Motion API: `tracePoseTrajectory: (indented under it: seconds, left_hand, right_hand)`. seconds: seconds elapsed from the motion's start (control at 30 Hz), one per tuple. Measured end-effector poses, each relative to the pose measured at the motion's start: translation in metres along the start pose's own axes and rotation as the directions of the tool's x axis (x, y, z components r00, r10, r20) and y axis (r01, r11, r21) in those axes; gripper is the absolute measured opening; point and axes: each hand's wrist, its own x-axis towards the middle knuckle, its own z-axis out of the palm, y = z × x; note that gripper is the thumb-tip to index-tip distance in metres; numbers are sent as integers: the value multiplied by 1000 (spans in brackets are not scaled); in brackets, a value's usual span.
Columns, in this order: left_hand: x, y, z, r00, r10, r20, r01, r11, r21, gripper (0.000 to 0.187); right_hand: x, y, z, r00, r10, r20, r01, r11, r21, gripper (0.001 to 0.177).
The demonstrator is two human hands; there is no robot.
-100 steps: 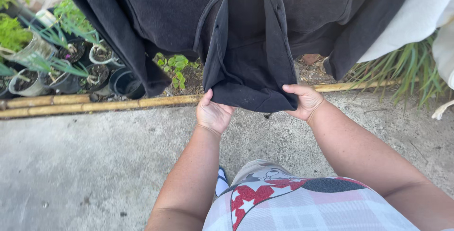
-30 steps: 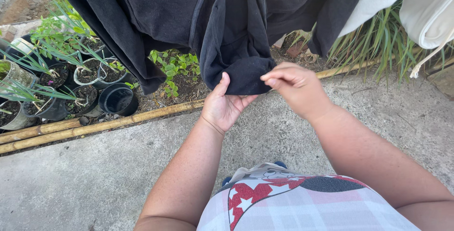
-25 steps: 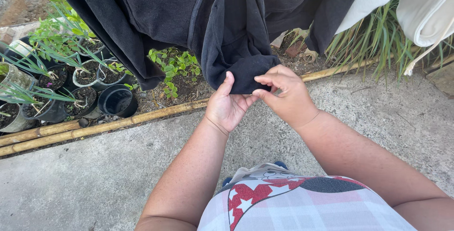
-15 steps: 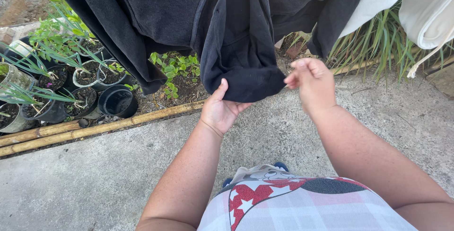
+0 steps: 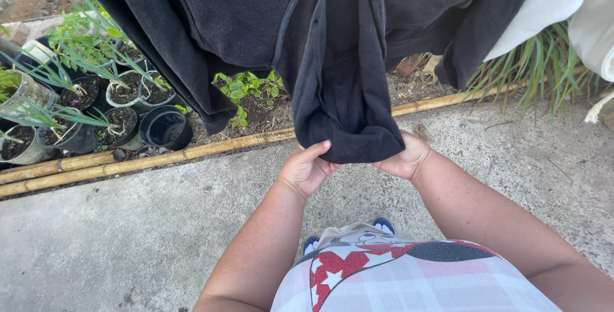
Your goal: The person picks up a yellow sweatshirt, a white hoodie, and a black zip-up hoodie from a basin on a chair and hangs each one over a clothesline by hand.
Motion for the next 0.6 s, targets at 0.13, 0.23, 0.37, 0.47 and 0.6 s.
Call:
tracePoseTrajectory:
  seconds: [0.13, 0.23, 0.37, 0.47, 0.6]
  left_hand:
    - [15, -5, -3, 862, 128, -490, 2, 967, 255, 33]
    - [20, -15, -11, 837, 213, -505, -38, 942, 334, 27]
    - [16, -29, -9, 880, 128, -458, 11, 958, 288, 25]
    - [4, -35, 1, 948, 238, -213, -163, 934, 318, 20]
    - [14, -29, 14, 905, 307, -293, -181, 904, 387, 21]
  right_hand:
    - [-2, -5, 3, 942, -17, 335, 74, 985, -157, 63]
    - [14, 5, 1, 996, -73, 44, 84, 929, -361, 47]
    - [28, 15, 3, 922, -290, -256, 157, 884, -440, 36]
    - [20, 5, 25, 666, -368, -649, 204, 927, -315, 29]
    - [1, -6, 55, 780, -293, -554, 193, 953, -233, 34]
